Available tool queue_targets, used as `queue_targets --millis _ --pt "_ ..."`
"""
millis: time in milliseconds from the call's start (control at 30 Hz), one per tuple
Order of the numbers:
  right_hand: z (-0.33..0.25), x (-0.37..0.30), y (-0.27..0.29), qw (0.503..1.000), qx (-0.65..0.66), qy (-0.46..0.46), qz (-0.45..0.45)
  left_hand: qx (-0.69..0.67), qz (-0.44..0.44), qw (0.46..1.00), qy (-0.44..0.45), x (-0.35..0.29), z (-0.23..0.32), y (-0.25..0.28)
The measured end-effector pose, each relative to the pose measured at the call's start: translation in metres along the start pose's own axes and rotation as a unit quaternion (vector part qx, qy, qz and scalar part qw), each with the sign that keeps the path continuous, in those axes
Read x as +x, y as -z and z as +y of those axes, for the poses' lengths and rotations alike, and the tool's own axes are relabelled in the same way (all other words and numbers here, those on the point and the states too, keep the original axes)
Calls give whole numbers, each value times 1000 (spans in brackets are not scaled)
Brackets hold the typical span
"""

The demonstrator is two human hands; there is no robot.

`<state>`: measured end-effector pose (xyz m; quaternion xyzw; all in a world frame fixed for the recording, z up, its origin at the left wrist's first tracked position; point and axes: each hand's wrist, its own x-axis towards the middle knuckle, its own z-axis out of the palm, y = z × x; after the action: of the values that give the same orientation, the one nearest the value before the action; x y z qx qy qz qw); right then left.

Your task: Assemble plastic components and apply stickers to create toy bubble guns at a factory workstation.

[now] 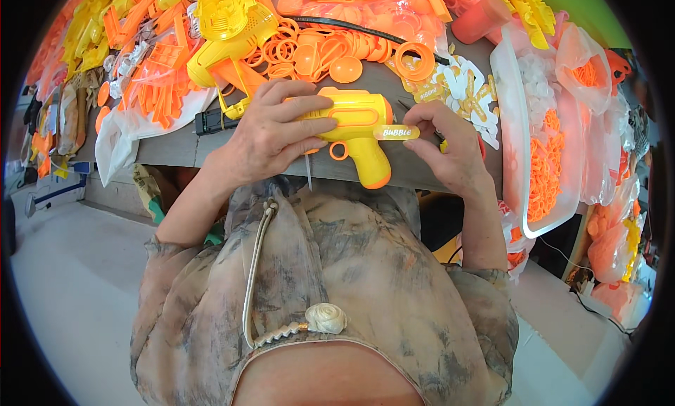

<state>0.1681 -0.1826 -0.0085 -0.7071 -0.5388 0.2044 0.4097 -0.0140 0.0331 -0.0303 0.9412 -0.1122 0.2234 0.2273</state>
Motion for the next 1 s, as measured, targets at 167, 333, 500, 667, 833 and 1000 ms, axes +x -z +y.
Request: queue_targets --millis 167,333,500,667,833,1000 --pt "-3 14 -5 993 -103 51 8 -33 22 999 16 -10 -3 -12" --pt "-3 22 -4 994 -95 44 4 -60 28 997 32 -12 -5 -15" --pt "-15 23 13 993 -28 -36 -108 -51 40 998 26 -15 -5 -17" --pt "-15 28 5 994 -84 3 -68 -61 47 997 22 -15 -6 -18" --pt "-20 34 1 990 -120 48 -58 -64 48 997 21 -14 -6 -18" --pt "-18 39 -2 991 -114 52 -49 -54 44 998 11 -17 -8 -19"
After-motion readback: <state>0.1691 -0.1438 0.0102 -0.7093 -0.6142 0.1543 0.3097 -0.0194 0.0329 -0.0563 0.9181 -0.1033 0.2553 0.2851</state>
